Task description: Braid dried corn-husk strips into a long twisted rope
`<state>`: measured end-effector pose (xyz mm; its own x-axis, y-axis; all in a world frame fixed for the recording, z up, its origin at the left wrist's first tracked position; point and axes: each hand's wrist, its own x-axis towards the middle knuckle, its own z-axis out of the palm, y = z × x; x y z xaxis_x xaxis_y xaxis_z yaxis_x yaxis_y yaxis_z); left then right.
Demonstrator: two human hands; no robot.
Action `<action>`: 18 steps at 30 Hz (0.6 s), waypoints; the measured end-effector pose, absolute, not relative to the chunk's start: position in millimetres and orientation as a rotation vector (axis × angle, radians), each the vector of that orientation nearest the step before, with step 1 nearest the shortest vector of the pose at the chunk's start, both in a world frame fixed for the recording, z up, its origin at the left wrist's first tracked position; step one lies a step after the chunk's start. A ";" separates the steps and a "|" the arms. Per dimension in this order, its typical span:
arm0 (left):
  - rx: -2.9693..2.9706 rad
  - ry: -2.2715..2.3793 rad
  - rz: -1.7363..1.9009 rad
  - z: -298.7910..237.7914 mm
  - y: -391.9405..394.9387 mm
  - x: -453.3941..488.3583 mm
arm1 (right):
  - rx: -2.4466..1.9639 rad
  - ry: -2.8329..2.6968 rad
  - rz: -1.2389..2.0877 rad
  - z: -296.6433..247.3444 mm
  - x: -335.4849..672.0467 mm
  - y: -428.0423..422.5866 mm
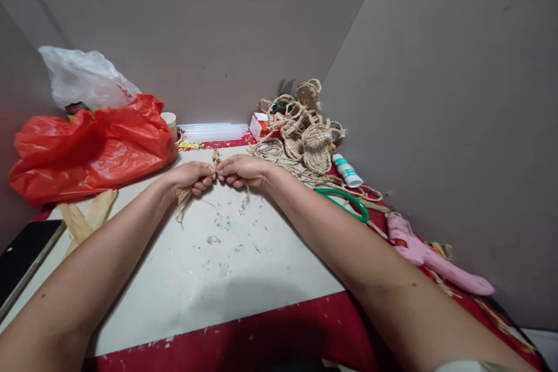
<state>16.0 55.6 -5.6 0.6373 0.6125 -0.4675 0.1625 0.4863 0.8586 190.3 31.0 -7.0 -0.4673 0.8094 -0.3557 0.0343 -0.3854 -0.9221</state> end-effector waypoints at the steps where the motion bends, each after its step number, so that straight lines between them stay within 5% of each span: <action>1: 1.056 0.866 0.303 -5.0 56.2 16.0 | -1.195 -1.328 1.886 -5.7 191.2 30.7; 18: 1.380 0.940 0.207 3.4 52.4 17.2 | -1.462 -1.461 1.737 -1.0 185.2 26.4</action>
